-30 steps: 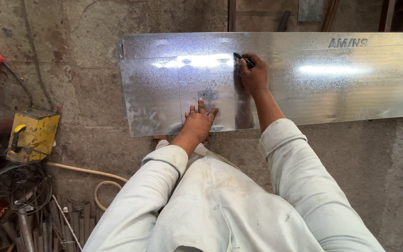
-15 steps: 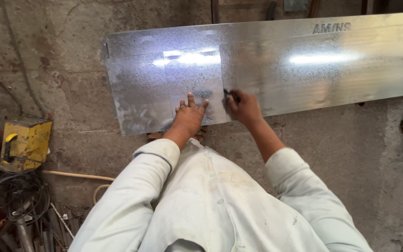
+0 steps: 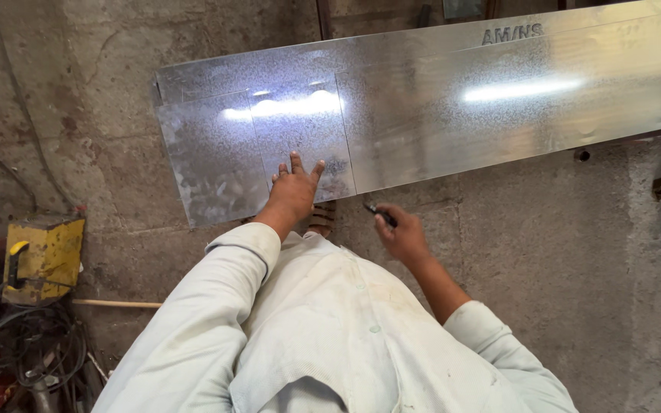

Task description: The person uses a black marker to draw straight lines and write text on a large, flat metal sheet resting on a workbench. The person systematically marks multiple sections along the length of the sheet, creating a grid-like pattern of measurements and labels.

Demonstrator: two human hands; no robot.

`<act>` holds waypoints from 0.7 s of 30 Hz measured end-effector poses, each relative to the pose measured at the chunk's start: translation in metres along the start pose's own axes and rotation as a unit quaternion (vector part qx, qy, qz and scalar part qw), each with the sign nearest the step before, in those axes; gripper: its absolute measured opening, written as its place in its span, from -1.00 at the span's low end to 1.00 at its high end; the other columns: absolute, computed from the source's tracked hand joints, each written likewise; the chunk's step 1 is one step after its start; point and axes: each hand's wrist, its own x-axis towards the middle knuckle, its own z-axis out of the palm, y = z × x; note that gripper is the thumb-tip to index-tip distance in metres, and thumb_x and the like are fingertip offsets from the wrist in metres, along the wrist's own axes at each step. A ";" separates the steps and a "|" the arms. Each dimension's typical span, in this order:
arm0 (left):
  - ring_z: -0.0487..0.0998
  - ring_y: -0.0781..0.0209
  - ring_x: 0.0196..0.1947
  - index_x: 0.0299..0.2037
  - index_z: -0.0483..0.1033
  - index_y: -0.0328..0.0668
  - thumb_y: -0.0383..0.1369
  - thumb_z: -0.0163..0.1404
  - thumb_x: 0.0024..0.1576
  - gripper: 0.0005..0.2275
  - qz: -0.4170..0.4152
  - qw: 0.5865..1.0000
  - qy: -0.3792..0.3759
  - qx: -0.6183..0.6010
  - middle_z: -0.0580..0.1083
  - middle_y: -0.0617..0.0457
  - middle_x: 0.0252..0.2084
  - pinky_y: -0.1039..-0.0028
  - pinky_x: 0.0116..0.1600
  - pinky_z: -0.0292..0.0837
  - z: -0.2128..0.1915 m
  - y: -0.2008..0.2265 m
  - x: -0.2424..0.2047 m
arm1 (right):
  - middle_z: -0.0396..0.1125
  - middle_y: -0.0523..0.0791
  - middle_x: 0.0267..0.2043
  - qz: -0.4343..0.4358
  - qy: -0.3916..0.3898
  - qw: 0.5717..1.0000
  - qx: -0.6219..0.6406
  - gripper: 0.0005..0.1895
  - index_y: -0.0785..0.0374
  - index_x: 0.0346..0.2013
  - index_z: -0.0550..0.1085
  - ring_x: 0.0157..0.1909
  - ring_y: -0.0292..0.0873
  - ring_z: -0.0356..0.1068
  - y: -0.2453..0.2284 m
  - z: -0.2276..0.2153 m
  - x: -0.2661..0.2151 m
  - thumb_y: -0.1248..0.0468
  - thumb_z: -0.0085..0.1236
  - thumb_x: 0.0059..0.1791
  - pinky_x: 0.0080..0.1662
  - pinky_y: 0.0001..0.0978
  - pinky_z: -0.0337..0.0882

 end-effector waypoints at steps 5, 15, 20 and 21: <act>0.10 -0.53 0.44 0.56 -0.17 0.29 -0.34 0.20 0.09 -0.12 0.010 1.000 0.011 0.004 -0.20 -0.49 0.54 -0.04 0.39 0.21 0.013 -0.007 0.012 | 0.54 -0.01 -0.28 -0.003 0.014 1.000 0.027 -0.74 0.22 0.04 0.54 -0.32 -0.14 0.56 -0.008 -0.006 0.064 0.22 0.14 0.08 -0.26 -0.36 0.49; 0.09 -0.61 0.41 0.54 -0.16 0.30 -0.21 0.26 0.05 -0.08 0.027 0.999 0.025 -0.017 -0.22 -0.52 0.52 -0.13 0.36 0.21 0.019 -0.011 0.016 | 0.52 0.08 -0.16 -0.103 0.022 0.994 -0.027 -0.73 0.27 0.03 0.54 -0.16 0.03 0.57 -0.028 0.012 0.108 0.25 0.17 0.07 -0.11 -0.23 0.52; 0.09 -0.59 0.42 0.56 -0.20 0.24 -0.12 0.49 -0.28 0.22 0.030 0.999 -0.002 -0.019 -0.21 -0.52 0.53 -0.12 0.36 0.22 0.003 -0.010 0.005 | 0.49 0.07 -0.23 -0.109 -0.007 0.990 -0.088 -0.74 0.26 -0.01 0.56 -0.20 0.14 0.49 -0.031 0.011 0.104 0.24 0.17 0.04 -0.13 -0.11 0.47; 0.08 -0.58 0.43 0.56 -0.20 0.24 -0.14 0.47 -0.24 0.19 0.030 0.999 -0.009 -0.020 -0.21 -0.52 0.53 -0.12 0.37 0.21 0.007 -0.012 0.008 | 0.48 0.07 -0.23 -0.106 -0.014 0.990 -0.094 -0.74 0.26 -0.01 0.56 -0.20 0.14 0.48 -0.033 0.010 0.101 0.24 0.16 0.03 -0.13 -0.10 0.47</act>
